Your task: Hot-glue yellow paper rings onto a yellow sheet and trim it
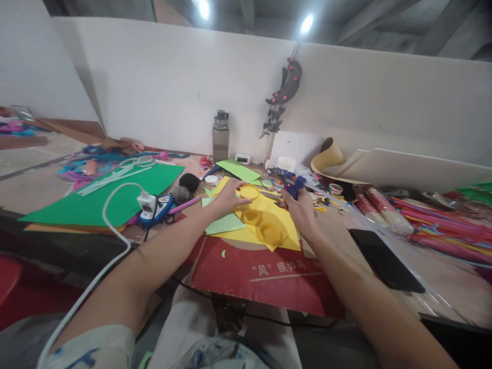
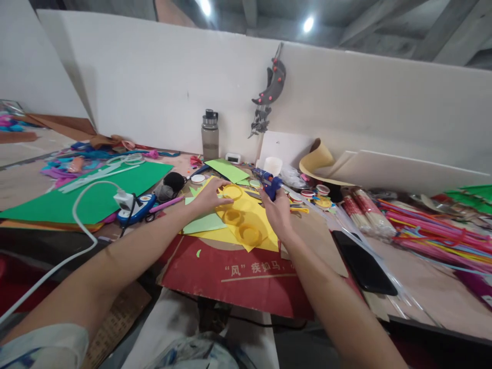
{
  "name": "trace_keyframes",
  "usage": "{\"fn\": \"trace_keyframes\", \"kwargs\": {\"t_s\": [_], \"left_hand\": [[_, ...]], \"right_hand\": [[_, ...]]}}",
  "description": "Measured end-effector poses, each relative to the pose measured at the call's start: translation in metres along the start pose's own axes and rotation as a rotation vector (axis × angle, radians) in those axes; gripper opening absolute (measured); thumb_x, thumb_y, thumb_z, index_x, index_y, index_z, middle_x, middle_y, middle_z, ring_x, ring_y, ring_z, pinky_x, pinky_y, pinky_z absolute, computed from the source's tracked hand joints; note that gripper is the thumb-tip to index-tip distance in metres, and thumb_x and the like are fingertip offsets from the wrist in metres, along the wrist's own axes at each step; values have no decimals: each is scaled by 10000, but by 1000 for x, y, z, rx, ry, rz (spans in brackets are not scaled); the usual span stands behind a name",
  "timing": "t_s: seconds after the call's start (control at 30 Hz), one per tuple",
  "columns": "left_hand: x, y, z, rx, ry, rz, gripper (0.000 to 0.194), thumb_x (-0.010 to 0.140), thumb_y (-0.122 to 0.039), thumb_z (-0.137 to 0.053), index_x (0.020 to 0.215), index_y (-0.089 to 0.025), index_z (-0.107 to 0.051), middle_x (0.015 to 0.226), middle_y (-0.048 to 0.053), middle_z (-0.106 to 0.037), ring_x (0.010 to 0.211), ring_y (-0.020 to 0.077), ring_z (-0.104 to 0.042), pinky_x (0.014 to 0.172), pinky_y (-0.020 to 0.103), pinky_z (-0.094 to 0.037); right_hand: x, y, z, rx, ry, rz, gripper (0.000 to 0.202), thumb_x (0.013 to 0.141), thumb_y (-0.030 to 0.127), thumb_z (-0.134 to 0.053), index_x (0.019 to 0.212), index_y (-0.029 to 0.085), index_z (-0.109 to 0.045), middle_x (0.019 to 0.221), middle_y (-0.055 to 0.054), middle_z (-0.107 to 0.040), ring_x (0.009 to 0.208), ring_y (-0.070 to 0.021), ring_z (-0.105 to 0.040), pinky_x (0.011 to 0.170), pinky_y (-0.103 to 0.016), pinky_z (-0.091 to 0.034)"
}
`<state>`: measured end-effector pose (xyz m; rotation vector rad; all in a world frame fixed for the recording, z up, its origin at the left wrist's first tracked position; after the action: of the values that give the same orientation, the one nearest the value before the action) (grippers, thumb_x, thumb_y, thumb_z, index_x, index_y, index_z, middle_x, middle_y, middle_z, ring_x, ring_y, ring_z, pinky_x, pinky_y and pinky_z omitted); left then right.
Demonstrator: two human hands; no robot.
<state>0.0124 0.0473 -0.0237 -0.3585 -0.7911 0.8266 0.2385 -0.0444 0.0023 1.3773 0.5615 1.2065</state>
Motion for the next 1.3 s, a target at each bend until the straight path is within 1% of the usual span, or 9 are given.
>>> {"fn": "trace_keyframes", "kwargs": {"t_s": [0.17, 0.3, 0.37, 0.5, 0.67, 0.8, 0.93, 1.1, 1.3], "left_hand": [[-2, 13, -14, -22, 133, 165, 736, 681, -446, -835, 1303, -154, -573, 1126, 100, -639, 919, 216, -606, 867, 371, -522], [-4, 16, -11, -16, 174, 184, 553, 914, -504, -549, 1365, -185, -544, 1117, 87, -691, 906, 199, -640, 843, 330, -510], [-4, 14, -6, 36, 182, 176, 523, 951, -502, -467, 1352, -180, -566, 1082, 80, -717, 906, 203, -655, 857, 323, -497], [-6, 5, 3, 94, 201, 179, 499, 964, -545, -399, 1113, -175, -697, 838, 52, -747, 775, 202, -661, 774, 304, -485], [-11, -5, 5, 101, 312, 334, 556, 964, -591, -367, 826, -178, -713, 536, 21, -633, 548, 174, -596, 636, 290, -449], [-8, -13, 13, 160, 234, 218, 478, 918, -585, -471, 815, -183, -708, 750, 61, -711, 690, 191, -634, 662, 301, -457], [-8, -16, 12, 71, 408, 62, 463, 767, -571, -691, 1048, -204, -719, 1065, 82, -720, 838, 202, -659, 748, 305, -508], [-13, -20, 11, 130, 545, -17, 661, 644, -532, -813, 1222, -243, -673, 1136, 74, -693, 917, 227, -644, 812, 319, -505], [-15, -29, 15, 138, 573, -60, 618, 706, -491, -782, 1268, -263, -662, 1205, 66, -684, 1024, 244, -643, 879, 326, -484]], "right_hand": [[6, -23, 1, 36, 19, -19, 392, 733, 562, -708, 869, 214, -590, 616, 42, -559, 566, -136, -483, 576, -292, -404], [10, -29, 6, 38, 51, -7, 402, 731, 551, -716, 913, 209, -610, 645, 42, -579, 580, -131, -484, 574, -286, -399], [10, -32, 7, 68, 55, -21, 391, 726, 533, -721, 915, 209, -611, 663, 41, -588, 577, -126, -485, 571, -284, -405], [8, -39, 2, 122, 51, -45, 358, 726, 504, -711, 896, 204, -613, 630, 49, -571, 551, -119, -487, 564, -280, -426], [5, -46, -6, 196, 82, -56, 382, 721, 511, -714, 908, 192, -619, 631, 51, -562, 532, -112, -482, 561, -278, -449], [5, -45, -5, 190, 75, -57, 378, 730, 503, -715, 916, 187, -621, 660, 44, -575, 544, -107, -486, 559, -267, -450], [6, -43, -3, 191, 67, -53, 351, 733, 483, -709, 916, 203, -603, 674, 50, -573, 544, -98, -480, 525, -243, -421], [4, -40, -3, 162, 66, -101, 369, 710, 504, -707, 885, 201, -592, 654, 42, -577, 525, -96, -467, 499, -244, -403], [2, -39, -2, 167, 75, -103, 338, 710, 470, -700, 883, 198, -599, 661, 38, -578, 531, -99, -472, 508, -253, -412]]}}
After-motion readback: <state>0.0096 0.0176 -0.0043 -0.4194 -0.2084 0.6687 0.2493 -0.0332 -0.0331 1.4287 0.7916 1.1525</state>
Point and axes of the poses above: each hand's wrist, its own x-axis towards the middle knuckle, its own z-axis out of the back of the hand, y = z × x, the point moved 4 cm from there along x, towards the middle knuckle
